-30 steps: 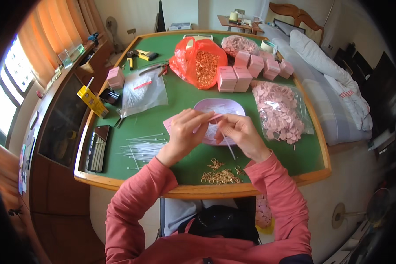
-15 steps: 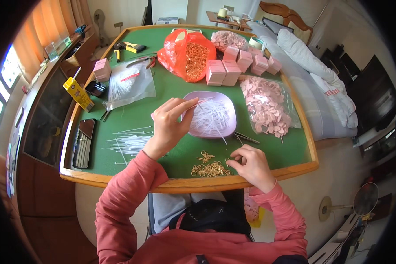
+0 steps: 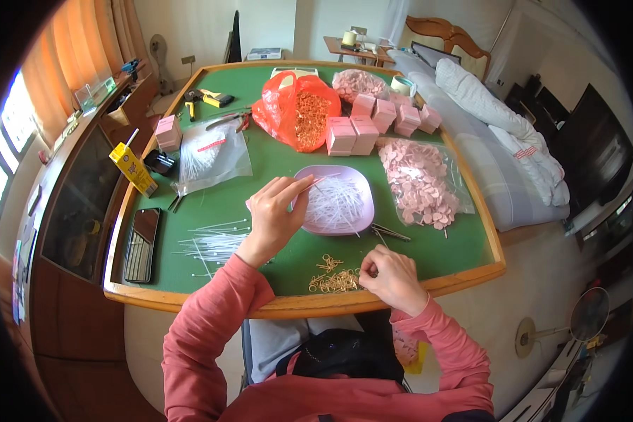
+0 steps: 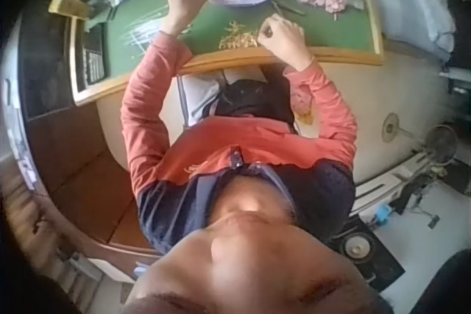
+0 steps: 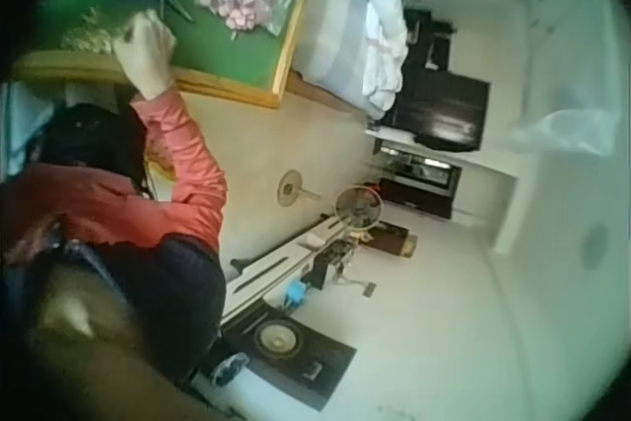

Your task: The person attaches metal charms onto display cards using plastic fasteners and trims off the excess fasteners with clippers.

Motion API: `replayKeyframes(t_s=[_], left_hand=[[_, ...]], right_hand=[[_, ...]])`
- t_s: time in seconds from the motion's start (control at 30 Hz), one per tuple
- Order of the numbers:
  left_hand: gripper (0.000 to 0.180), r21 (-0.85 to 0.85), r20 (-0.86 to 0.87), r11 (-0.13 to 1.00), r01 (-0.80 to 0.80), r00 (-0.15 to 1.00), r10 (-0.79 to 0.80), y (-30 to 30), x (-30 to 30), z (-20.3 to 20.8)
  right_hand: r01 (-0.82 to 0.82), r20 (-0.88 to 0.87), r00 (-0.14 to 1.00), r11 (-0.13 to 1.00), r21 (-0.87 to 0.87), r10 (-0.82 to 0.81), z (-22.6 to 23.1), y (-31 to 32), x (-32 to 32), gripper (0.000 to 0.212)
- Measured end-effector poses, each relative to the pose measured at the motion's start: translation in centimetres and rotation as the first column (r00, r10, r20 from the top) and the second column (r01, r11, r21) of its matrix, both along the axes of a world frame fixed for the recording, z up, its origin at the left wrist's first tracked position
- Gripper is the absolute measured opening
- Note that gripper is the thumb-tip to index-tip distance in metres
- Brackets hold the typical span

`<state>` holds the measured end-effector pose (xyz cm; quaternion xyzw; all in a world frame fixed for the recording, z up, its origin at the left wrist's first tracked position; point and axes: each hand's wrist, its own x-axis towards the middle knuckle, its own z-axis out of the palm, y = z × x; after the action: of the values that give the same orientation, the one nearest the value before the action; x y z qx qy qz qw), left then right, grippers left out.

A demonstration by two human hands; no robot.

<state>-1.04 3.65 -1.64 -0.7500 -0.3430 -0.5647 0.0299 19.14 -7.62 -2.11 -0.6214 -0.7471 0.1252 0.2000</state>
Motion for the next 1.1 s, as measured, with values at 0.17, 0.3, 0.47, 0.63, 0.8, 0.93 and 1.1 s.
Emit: replayKeyframes(t_s=[0.17, 0.3, 0.47, 0.63, 0.8, 0.93, 1.1], left_hand=[[0.018, -0.064, 0.034, 0.998, 0.007, 0.999, -0.005, 0.0, 0.2, -0.4], [0.018, -0.187, 0.102, 0.982, 0.027, 0.995, -0.008, -0.3, 0.2, -0.5], [0.019, -0.175, 0.108, 0.984, 0.017, 0.994, 0.002, -0.5, 0.4, -0.5], [0.019, -0.185, 0.092, 0.983, 0.012, 0.996, 0.005, -0.5, 0.5, -0.5], [0.02, -0.226, 0.041, 0.974, 0.011, 0.999, -0.001, -0.5, 0.2, -0.4], [0.02, -0.212, 0.034, 0.977, 0.008, 0.999, -0.001, -0.5, 0.2, -0.5], [0.017, -0.403, 0.123, 0.897, 0.18, 0.982, -0.142, -1.0, 0.6, -0.8]], right_hand=[[0.044, -0.474, 0.877, 0.971, 0.236, 0.076, 0.2, 0.5, -0.2, 0.01], [0.027, -0.866, 0.484, 0.987, 0.161, 0.128, 1.0, 1.0, -0.8, 0.007], [0.149, -0.917, 0.346, 0.953, 0.264, 0.2, 0.9, 1.8, -2.5, 0.008], [0.219, -0.908, 0.354, 0.924, 0.313, 0.223, 1.4, 2.0, -3.6, 0.007], [0.266, -0.825, 0.503, 0.862, 0.431, 0.257, 1.2, 2.6, -4.1, 0.007], [0.284, -0.636, 0.74, 0.757, 0.589, 0.217, 1.7, 2.8, -4.7, 0.013], [0.144, -0.237, 0.964, 0.511, 0.847, 0.123, 2.0, 4.2, -4.8, 0.016]])
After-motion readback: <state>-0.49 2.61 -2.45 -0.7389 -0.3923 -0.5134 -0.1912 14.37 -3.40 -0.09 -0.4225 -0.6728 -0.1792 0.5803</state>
